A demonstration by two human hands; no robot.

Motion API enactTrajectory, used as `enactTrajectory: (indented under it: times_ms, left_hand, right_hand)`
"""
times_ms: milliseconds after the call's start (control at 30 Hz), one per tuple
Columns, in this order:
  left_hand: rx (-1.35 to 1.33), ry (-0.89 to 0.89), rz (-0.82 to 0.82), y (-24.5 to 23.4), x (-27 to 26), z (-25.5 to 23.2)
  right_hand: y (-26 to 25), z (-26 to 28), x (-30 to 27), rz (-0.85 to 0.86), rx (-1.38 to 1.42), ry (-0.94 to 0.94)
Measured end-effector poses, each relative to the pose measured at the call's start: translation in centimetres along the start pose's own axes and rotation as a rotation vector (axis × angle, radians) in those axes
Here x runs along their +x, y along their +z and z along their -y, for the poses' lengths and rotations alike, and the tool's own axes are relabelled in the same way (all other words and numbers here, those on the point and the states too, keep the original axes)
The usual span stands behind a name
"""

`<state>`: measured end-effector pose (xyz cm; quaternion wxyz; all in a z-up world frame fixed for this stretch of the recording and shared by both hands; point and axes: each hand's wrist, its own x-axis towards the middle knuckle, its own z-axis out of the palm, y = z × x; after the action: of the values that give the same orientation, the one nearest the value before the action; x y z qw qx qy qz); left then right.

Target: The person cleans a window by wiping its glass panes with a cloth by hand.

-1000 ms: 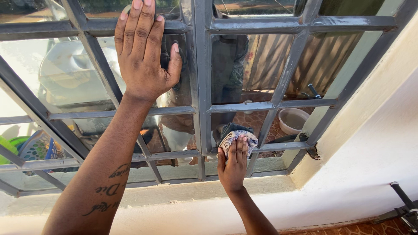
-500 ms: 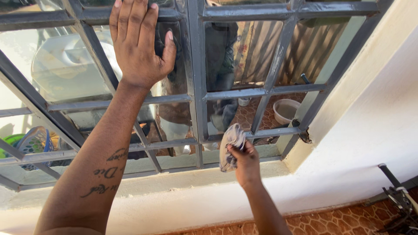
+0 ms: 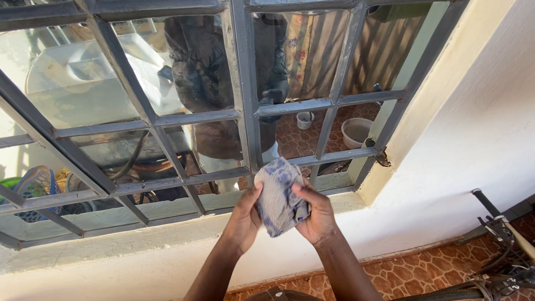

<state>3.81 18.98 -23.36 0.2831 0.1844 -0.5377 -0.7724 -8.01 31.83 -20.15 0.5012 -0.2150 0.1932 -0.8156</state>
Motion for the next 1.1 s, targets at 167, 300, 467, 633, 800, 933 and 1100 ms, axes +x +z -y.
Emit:
enactTrajectory:
  times_ms: [167, 300, 467, 633, 800, 933, 1100]
  left_hand:
    - [-0.286, -0.288, 0.097, -1.4, -1.5, 1.0]
    - [-0.171, -0.159, 0.059, -1.8, -1.2, 1.4]
    - [-0.188, -0.035, 0.103, -1.2, -0.9, 1.1]
    - [-0.481, -0.220, 0.128, -0.2, -1.3, 0.6]
    - [-0.741, -0.326, 0.212, 0.3, -1.7, 1.1]
    - [-0.588, -0.338, 0.219, 0.6, -1.8, 1.0]
    - [-0.566, -0.378, 0.277, 0.9, -1.9, 0.5]
  right_hand:
    - [-4.1, -2.1, -0.3, -0.127, -0.326, 0.016]
    - [-6.3, -1.5, -0.1, -0.115, -0.792, -0.084]
    - [-3.0, -0.4, -1.0, -0.349, -0.975, 0.061]
    - [-1.6, -0.5, -1.4, -0.422, -0.873, -0.019]
    - [-2.0, -1.0, -1.3, -0.263, -0.799, -0.082]
    - [-2.9, -1.6, -1.3, -0.285, -0.838, -0.028]
    - [-4.1, -0.9, -1.0, -0.405, -1.470, -0.212]
